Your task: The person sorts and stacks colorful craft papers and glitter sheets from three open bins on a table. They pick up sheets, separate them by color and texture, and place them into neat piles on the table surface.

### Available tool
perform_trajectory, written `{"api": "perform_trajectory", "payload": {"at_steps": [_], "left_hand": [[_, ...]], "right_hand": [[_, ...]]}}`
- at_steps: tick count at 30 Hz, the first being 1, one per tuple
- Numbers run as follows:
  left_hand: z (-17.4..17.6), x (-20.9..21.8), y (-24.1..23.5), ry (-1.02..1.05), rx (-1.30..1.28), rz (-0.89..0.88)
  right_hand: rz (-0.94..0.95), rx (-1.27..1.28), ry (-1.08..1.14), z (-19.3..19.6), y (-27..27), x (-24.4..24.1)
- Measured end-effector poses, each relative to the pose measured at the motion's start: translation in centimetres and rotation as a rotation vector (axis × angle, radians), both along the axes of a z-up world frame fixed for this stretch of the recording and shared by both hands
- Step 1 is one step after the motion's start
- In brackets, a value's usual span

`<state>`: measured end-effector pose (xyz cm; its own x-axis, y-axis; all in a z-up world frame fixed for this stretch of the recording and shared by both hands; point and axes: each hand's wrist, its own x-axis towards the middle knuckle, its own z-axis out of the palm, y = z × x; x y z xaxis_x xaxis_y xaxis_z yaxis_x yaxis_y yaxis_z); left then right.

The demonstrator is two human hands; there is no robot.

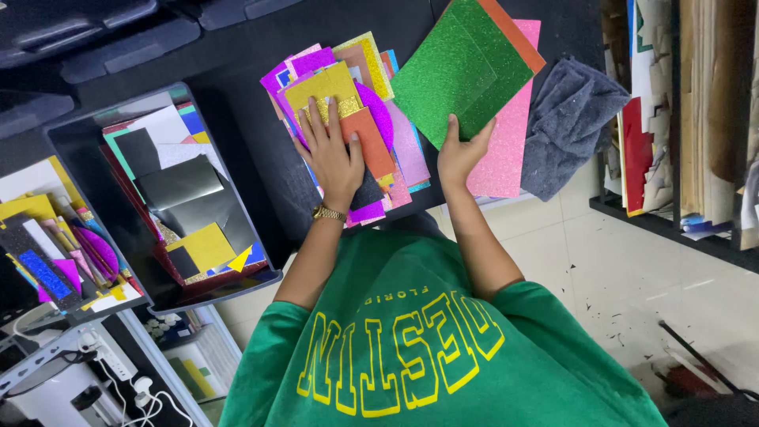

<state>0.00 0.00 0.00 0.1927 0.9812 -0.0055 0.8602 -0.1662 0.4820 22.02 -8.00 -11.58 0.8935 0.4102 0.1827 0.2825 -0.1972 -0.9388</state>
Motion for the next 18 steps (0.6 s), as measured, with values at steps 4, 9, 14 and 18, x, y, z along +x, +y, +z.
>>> {"api": "perform_trajectory", "payload": {"at_steps": [4,9,14,18], "left_hand": [[0.0,-0.1,-0.1,-0.001,-0.006,0.003],[0.5,-0.1,0.0,-0.04,-0.022,-0.002],[0.6,-0.5,0.4,-0.061,-0.036,-0.023],[-0.3,-1.1,0.2,-0.178,-0.054,-0.022]], "right_hand": [[0.142,-0.021,0.056,1.6,1.2,-0.3],[0.762,-0.167,0.161,8.2,3.0,3.1],[0.98,-0.339,0.297,9.8,2.6,1.9],[0.965,-0.45,0.315,7.0,2.3,1.3]]}}
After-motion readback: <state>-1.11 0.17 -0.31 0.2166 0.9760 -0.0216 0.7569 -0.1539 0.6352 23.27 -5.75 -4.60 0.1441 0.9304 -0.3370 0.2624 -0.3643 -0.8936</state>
